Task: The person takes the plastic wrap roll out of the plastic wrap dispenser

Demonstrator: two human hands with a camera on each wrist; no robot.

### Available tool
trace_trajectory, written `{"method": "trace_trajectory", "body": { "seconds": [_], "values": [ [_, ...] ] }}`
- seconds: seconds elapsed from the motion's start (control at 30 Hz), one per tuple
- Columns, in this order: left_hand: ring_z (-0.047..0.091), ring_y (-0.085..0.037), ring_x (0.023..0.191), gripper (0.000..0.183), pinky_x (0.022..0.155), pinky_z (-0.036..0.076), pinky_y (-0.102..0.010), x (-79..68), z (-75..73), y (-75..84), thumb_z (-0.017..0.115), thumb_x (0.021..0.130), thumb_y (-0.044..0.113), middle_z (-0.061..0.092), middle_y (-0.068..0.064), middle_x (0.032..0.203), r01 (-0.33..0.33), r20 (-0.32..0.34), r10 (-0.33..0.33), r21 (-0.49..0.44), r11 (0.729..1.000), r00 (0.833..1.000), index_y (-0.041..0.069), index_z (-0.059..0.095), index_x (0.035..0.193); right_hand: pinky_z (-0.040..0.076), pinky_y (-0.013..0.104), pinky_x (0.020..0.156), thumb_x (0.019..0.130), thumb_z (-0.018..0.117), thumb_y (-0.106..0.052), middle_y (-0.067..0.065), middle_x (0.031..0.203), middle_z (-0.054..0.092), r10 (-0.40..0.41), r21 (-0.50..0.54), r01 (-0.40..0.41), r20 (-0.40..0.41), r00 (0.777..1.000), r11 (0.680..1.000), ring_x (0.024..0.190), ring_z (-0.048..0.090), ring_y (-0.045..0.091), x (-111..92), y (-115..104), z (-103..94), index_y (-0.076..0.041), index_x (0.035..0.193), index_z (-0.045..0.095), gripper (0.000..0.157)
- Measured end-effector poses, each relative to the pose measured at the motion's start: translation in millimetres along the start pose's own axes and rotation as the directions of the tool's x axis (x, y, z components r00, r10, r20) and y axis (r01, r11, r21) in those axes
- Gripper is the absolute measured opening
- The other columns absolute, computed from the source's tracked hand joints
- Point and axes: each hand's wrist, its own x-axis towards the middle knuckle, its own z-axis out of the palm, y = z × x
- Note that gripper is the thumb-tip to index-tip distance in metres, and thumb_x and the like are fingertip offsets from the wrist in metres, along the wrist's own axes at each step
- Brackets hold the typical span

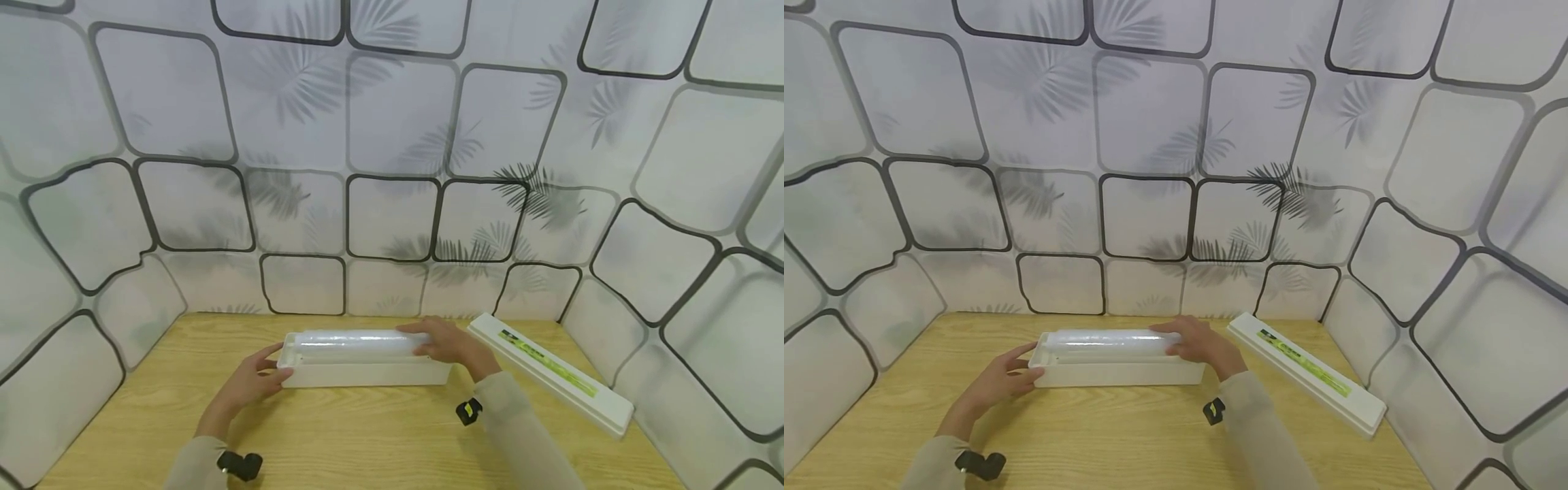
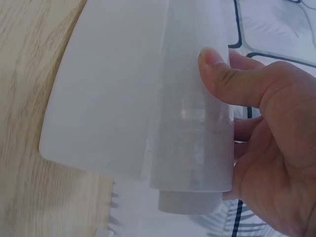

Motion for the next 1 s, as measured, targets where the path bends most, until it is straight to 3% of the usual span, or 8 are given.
{"method": "trace_trajectory", "body": {
  "seconds": [0.17, 0.27, 0.37, 0.5, 0.63, 0.73, 0.83, 1.0],
  "values": [
    [0.072, -0.027, 0.100, 0.079, 0.083, 0.064, -0.035, 0.4, -0.4, -1.3, 0.069, 0.101, 0.022, 0.059, -0.037, 0.132, -0.017, 0.008, 0.018, -0.010, 1.000, 1.000, -0.004, 0.024, 0.161, 0.052, 0.052, 0.098, 0.097, 0.071, -0.016, 0.016, 0.129, 0.069, -0.015, -0.041, 0.014, -0.028, 0.999, 0.999, 0.112, 0.062, 0.032, -11, 2, -3.9, -0.016, 0.147, 0.059, 0.052],
    [0.072, -0.028, 0.100, 0.079, 0.083, 0.064, -0.035, 0.8, 0.0, -1.2, 0.069, 0.101, 0.022, 0.059, -0.038, 0.132, -0.012, 0.003, 0.012, -0.008, 1.000, 1.000, -0.004, 0.025, 0.161, 0.052, 0.052, 0.095, 0.097, 0.071, -0.017, 0.017, 0.125, 0.069, -0.015, -0.074, 0.011, -0.048, 0.999, 0.997, 0.109, 0.062, 0.031, -17, 3, -5.4, -0.017, 0.147, 0.059, 0.052],
    [0.072, -0.028, 0.101, 0.079, 0.085, 0.064, -0.036, 0.8, 0.5, -0.3, 0.069, 0.101, 0.023, 0.057, -0.038, 0.134, 0.004, -0.006, -0.004, 0.009, 1.000, 1.000, -0.003, 0.025, 0.161, 0.046, 0.062, 0.106, 0.098, 0.070, -0.017, 0.022, 0.135, 0.065, 0.019, -0.056, -0.022, -0.048, 0.999, 0.998, 0.126, 0.057, 0.043, -23, 3, -7.1, -0.020, 0.148, 0.058, 0.052],
    [0.072, -0.028, 0.102, 0.079, 0.086, 0.064, -0.037, 0.9, 1.9, 0.2, 0.069, 0.101, 0.024, 0.057, -0.038, 0.136, 0.020, -0.013, -0.019, 0.023, 1.000, 1.000, -0.002, 0.025, 0.161, 0.043, 0.066, 0.109, 0.098, 0.069, -0.019, 0.022, 0.141, 0.063, 0.017, -0.035, -0.019, -0.065, 0.998, 0.999, 0.132, 0.052, 0.048, -32, 5, -8.5, -0.019, 0.149, 0.057, 0.052],
    [0.072, -0.027, 0.101, 0.079, 0.083, 0.063, -0.035, 1.7, 1.8, -0.5, 0.069, 0.101, 0.025, 0.058, -0.038, 0.134, 0.011, -0.009, -0.010, 0.011, 1.000, 1.000, -0.002, 0.025, 0.161, 0.052, 0.046, 0.088, 0.096, 0.069, -0.024, 0.016, 0.123, 0.070, -0.047, -0.069, 0.039, -0.114, 0.992, 0.997, 0.104, 0.062, 0.031, -40, 9, -8.9, -0.015, 0.146, 0.060, 0.052],
    [0.072, -0.027, 0.100, 0.080, 0.082, 0.063, -0.034, 1.9, 1.2, -0.7, 0.069, 0.101, 0.024, 0.058, -0.037, 0.133, -0.001, -0.001, 0.001, -0.003, 1.000, 1.000, -0.002, 0.024, 0.161, 0.044, 0.031, 0.074, 0.096, 0.069, -0.026, 0.012, 0.108, 0.070, -0.083, -0.087, 0.071, -0.140, 0.987, 0.994, 0.087, 0.053, 0.016, -46, 13, -8.6, -0.012, 0.145, 0.061, 0.051],
    [0.072, -0.027, 0.100, 0.080, 0.082, 0.063, -0.033, 0.9, 0.8, -0.1, 0.069, 0.101, 0.023, 0.059, -0.037, 0.132, -0.008, 0.006, 0.008, -0.016, 1.000, 1.000, -0.003, 0.024, 0.161, 0.041, 0.027, 0.073, 0.096, 0.067, -0.028, 0.011, 0.106, 0.069, -0.104, -0.083, 0.092, -0.151, 0.983, 0.992, 0.086, 0.050, 0.013, -51, 15, -8.2, -0.010, 0.144, 0.062, 0.051],
    [0.072, -0.027, 0.100, 0.080, 0.082, 0.063, -0.032, -0.2, 0.6, 0.4, 0.069, 0.101, 0.023, 0.059, -0.037, 0.132, -0.012, 0.011, 0.012, -0.021, 1.000, 1.000, -0.003, 0.023, 0.161, 0.046, 0.031, 0.077, 0.097, 0.065, -0.029, 0.012, 0.110, 0.072, -0.112, -0.091, 0.099, -0.158, 0.981, 0.991, 0.092, 0.058, 0.018, -61, 17, -7.9, -0.009, 0.142, 0.063, 0.050]
  ]
}}
